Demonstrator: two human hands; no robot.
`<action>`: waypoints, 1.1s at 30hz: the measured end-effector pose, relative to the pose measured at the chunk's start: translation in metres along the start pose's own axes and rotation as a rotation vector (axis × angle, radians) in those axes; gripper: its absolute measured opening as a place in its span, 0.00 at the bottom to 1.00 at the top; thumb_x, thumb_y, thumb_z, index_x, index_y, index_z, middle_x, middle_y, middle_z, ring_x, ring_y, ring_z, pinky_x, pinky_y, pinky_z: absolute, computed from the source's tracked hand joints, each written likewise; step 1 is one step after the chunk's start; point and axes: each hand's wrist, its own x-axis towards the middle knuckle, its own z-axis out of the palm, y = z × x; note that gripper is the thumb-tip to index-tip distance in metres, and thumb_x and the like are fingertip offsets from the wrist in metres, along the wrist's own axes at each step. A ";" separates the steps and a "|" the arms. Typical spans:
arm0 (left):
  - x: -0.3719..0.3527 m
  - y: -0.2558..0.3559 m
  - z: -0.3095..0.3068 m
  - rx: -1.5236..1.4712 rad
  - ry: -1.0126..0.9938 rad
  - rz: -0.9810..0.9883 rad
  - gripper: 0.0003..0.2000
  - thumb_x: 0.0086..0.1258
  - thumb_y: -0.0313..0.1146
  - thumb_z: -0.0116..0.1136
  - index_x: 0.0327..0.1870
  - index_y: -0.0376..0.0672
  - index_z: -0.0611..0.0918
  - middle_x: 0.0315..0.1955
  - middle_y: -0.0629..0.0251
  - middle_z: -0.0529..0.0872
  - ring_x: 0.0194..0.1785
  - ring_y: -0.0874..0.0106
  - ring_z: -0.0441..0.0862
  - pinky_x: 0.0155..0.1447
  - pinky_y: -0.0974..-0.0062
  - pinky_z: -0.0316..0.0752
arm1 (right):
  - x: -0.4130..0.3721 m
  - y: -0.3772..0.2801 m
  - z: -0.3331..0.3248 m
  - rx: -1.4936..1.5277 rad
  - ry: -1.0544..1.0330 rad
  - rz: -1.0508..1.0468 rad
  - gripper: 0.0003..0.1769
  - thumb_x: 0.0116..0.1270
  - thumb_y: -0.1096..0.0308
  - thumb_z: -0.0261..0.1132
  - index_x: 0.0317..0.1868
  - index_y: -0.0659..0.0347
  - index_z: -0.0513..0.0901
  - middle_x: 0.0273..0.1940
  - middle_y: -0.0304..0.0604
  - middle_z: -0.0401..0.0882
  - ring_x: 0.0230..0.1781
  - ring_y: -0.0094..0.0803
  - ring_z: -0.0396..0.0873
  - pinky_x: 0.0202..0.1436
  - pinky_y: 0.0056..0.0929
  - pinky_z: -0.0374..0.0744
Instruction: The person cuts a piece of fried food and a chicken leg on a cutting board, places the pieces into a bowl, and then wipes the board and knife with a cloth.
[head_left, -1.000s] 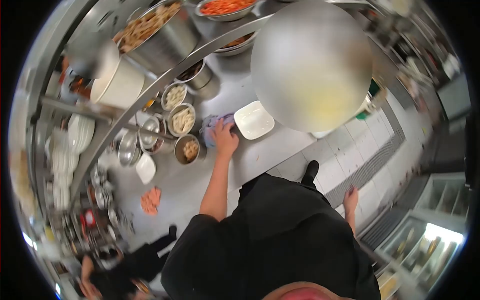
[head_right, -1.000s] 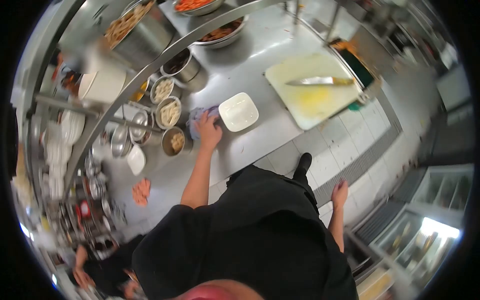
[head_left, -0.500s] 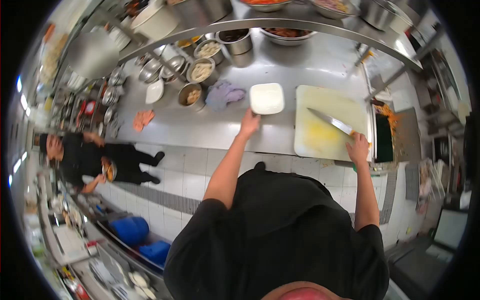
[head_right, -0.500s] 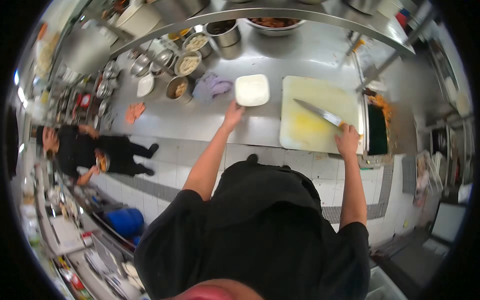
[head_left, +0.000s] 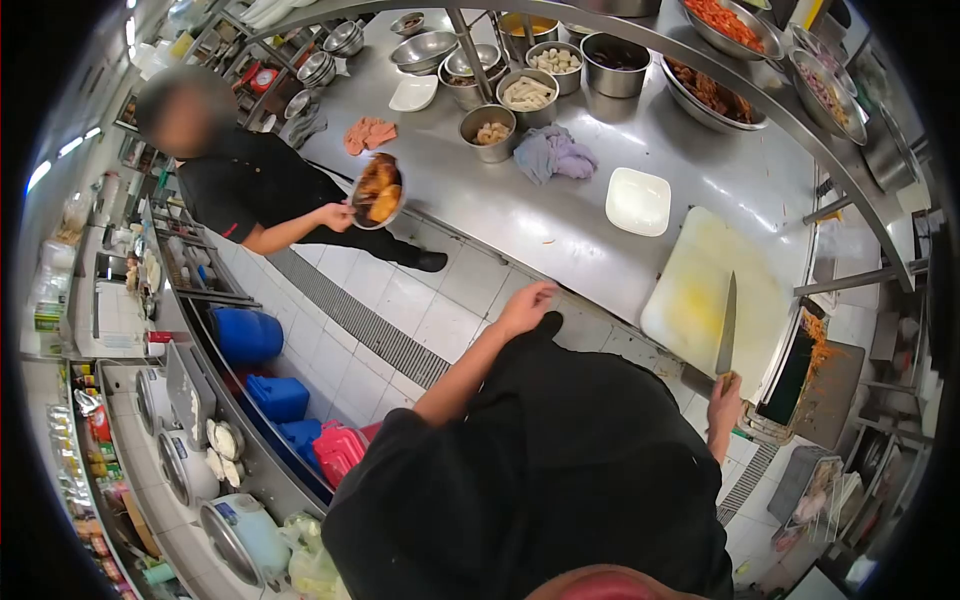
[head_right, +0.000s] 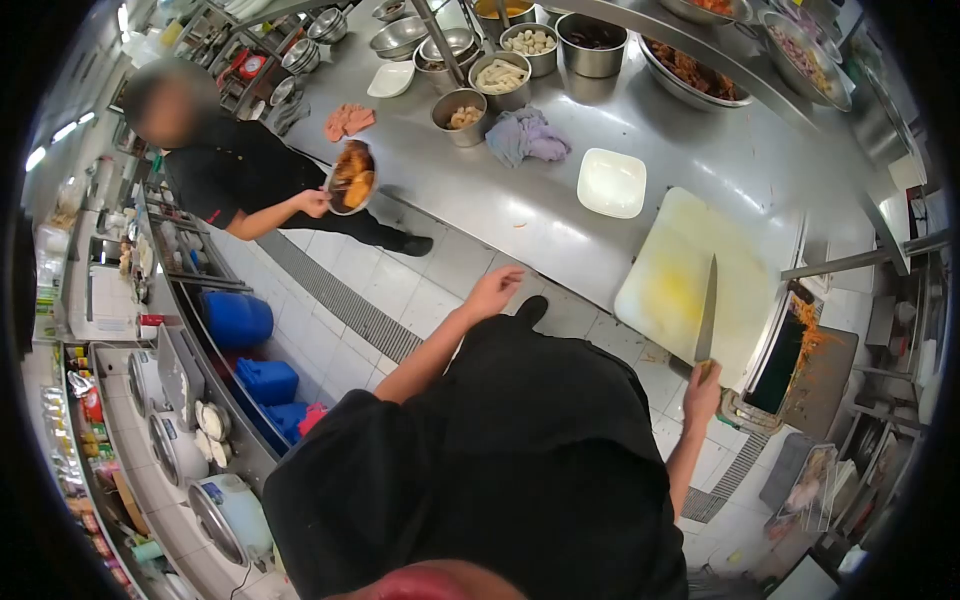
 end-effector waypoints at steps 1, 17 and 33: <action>-0.001 -0.024 -0.008 -0.019 0.062 -0.026 0.15 0.76 0.26 0.58 0.62 0.38 0.81 0.49 0.56 0.90 0.50 0.67 0.88 0.57 0.71 0.81 | -0.010 -0.008 0.004 0.005 -0.046 0.046 0.22 0.79 0.56 0.60 0.66 0.56 0.70 0.46 0.69 0.86 0.47 0.68 0.84 0.47 0.58 0.81; 0.031 0.006 -0.059 0.370 0.590 0.251 0.20 0.63 0.31 0.72 0.54 0.40 0.78 0.56 0.48 0.76 0.61 0.48 0.75 0.64 0.55 0.73 | -0.024 -0.059 0.015 -0.018 -0.049 0.153 0.19 0.75 0.62 0.64 0.56 0.60 0.66 0.39 0.69 0.85 0.42 0.70 0.84 0.44 0.61 0.80; 0.041 0.024 -0.072 -0.035 0.592 0.293 0.21 0.55 0.26 0.80 0.38 0.40 0.74 0.76 0.49 0.66 0.62 0.61 0.82 0.50 0.66 0.88 | -0.026 -0.064 0.020 -0.034 0.006 0.149 0.23 0.75 0.62 0.64 0.61 0.65 0.69 0.42 0.68 0.85 0.44 0.69 0.83 0.46 0.60 0.80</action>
